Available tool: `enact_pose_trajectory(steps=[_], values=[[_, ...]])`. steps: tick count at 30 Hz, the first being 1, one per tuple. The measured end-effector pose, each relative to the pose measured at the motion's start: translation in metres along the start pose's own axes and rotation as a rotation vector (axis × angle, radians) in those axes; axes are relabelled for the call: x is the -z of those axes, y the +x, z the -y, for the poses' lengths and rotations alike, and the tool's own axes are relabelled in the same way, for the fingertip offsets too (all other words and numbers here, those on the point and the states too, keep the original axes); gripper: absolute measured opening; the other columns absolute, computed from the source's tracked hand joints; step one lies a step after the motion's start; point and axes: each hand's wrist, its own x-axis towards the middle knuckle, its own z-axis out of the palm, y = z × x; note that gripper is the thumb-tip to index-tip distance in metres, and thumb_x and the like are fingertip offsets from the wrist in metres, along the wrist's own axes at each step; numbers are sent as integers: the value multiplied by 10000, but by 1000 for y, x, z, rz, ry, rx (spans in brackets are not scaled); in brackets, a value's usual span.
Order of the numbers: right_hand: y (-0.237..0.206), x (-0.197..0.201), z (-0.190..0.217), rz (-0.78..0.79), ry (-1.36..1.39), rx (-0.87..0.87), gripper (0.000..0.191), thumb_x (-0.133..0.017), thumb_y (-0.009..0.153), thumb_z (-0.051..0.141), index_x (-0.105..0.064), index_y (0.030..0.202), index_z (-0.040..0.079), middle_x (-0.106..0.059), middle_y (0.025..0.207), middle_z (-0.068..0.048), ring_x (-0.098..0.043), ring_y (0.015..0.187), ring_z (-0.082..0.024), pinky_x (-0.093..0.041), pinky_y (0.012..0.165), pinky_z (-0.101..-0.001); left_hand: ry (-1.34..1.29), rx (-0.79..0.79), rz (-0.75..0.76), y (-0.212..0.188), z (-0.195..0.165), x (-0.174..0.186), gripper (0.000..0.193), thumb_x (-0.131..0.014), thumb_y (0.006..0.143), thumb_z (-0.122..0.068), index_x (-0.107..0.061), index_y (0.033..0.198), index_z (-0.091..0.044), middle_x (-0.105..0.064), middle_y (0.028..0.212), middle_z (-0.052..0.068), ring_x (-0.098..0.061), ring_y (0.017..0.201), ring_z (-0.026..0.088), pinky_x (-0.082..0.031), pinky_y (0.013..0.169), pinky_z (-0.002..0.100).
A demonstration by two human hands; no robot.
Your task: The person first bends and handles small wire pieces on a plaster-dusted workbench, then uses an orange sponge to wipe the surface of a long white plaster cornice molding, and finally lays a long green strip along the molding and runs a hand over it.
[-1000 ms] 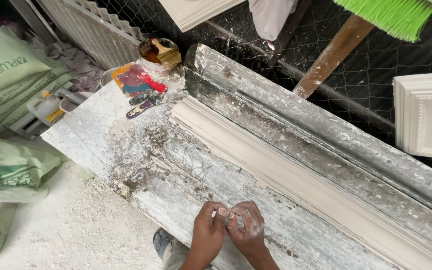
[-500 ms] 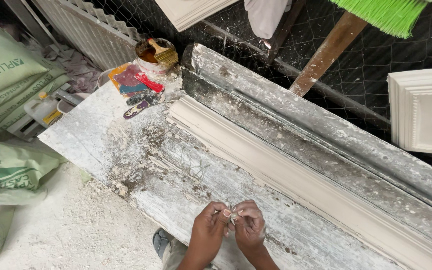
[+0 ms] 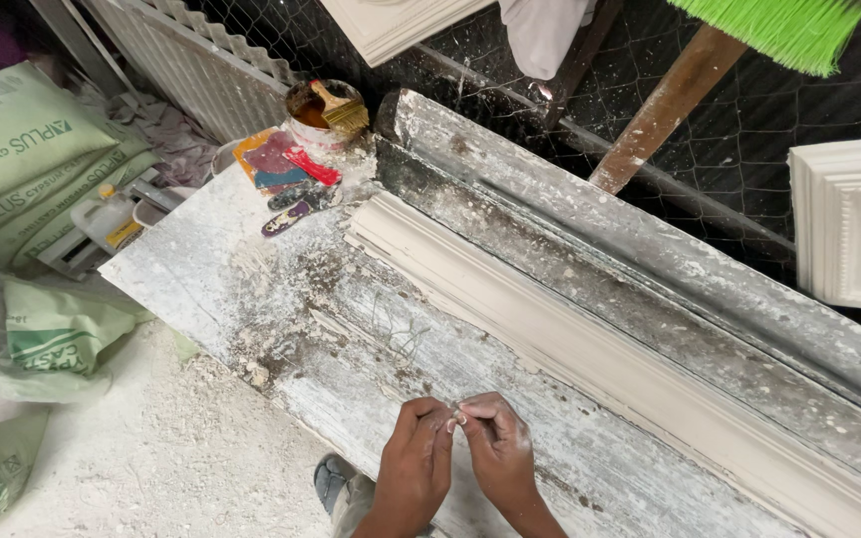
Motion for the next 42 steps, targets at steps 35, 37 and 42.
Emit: enact_pose_trajectory(steps=[35, 37, 42], values=[[23, -26, 26, 84, 181, -42, 50, -626, 987, 70, -643, 1007, 28, -681, 1086, -86, -656, 992, -150, -568, 871, -275, -377, 309, -79, 15, 5, 9, 194, -603, 1021, -207, -676, 1020, -27, -687, 804, 51, -549, 711, 68, -485, 633, 233], [22, -32, 20, 91, 243, -62, 47, -618, 1004, 75, -631, 1008, 30, -668, 1054, -77, -623, 943, -140, -552, 842, -275, -265, 344, -78, 14, 5, 12, 198, -597, 1022, -211, -663, 1009, -25, -641, 719, 37, -510, 643, 75, -457, 584, 247], [23, -44, 12, 150, 278, 12, 76, -628, 1046, 86, -597, 1007, 29, -614, 1023, -66, -552, 866, -120, -517, 771, -274, -388, 327, -150, 14, 13, 21, 177, -643, 1017, -171, -676, 1001, 2, -702, 790, 11, -574, 704, 45, -500, 626, 240]])
